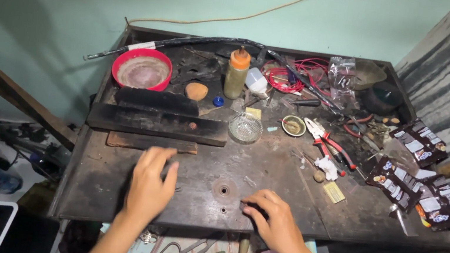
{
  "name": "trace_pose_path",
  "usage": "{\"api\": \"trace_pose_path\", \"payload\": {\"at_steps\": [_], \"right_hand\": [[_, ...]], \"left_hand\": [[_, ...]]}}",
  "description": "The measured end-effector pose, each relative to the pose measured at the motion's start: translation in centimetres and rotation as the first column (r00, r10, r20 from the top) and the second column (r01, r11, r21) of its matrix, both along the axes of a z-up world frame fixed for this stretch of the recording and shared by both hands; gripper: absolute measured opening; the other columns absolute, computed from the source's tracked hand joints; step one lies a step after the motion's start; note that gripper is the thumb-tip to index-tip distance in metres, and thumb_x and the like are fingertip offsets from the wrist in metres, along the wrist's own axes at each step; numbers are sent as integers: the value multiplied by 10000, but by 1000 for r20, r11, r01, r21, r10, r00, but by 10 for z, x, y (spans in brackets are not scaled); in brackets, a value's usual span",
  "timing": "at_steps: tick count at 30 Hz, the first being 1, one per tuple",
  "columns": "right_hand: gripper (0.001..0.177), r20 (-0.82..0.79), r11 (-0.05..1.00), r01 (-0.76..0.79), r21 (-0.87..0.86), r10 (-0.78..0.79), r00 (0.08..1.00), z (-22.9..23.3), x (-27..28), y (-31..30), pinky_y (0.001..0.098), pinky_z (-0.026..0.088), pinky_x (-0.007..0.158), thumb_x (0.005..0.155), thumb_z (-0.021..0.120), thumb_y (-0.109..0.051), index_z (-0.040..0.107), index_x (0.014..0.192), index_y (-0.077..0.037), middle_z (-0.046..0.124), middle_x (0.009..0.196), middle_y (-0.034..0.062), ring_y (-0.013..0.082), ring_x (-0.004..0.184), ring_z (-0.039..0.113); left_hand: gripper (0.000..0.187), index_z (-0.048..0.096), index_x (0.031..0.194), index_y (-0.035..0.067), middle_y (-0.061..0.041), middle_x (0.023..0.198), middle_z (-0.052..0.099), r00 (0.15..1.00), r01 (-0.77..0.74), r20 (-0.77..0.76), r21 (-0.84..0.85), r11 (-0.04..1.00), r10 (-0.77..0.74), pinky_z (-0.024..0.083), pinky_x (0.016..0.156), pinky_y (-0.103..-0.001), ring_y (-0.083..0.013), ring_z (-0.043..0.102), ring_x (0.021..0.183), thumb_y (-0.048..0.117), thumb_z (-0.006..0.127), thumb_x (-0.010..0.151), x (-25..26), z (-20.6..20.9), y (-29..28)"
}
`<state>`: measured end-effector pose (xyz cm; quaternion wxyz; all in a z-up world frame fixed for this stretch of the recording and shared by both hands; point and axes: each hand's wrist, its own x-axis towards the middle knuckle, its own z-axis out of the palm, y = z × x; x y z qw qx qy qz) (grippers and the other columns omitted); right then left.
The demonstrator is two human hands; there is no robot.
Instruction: Soldering a small jewelry component using a blowtorch and then setting small stones or parts into the piece on a workbench.
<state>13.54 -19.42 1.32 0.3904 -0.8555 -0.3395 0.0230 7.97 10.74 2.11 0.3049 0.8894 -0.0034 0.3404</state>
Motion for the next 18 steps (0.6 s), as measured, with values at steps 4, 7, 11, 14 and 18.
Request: {"api": "trace_pose_path", "payload": {"at_steps": [4,7,11,14,18], "right_hand": [[201,37,998,-42,54,40,999,9,-3,37,367,529,850,972,667,-236,770,1077,-99,717,1010,40,231,963,684],[187,50,989,-100,106,96,994,6,-4,71,368,520,836,984,666,-211,746,1086,-75,682,986,62,249,939,663],[170,72,981,-145,132,136,988,-7,-1,108,382,513,864,988,668,-201,727,1094,-82,674,1003,72,274,970,652],[305,31,984,-168,52,166,986,-9,1,113,397,500,895,927,733,-247,717,1194,-101,687,1049,69,286,990,647],[382,-62,993,-97,68,101,993,4,-3,98,448,510,994,914,736,-251,701,1270,-118,688,1227,65,265,1160,650]], "left_hand": [[255,712,1141,19,-112,1054,684,998,-7,-69,-49,999,4,528,876,-418,-290,631,986,148,627,938,-41,-20,-8],[268,727,1136,34,-103,1097,660,992,-30,-124,4,1000,31,517,895,-435,-299,578,1030,178,655,921,-49,-32,0],[284,733,1141,35,-112,1122,627,970,-35,-237,36,999,43,507,934,-454,-305,532,1114,205,650,930,-48,-36,12],[213,776,1034,87,-81,1052,609,968,-41,-248,20,999,45,500,915,-442,-295,529,1065,239,676,924,-48,-41,19],[112,746,901,54,-97,1033,620,979,-131,-143,87,987,143,503,863,-442,-328,533,998,145,684,923,-48,-45,27]]}}
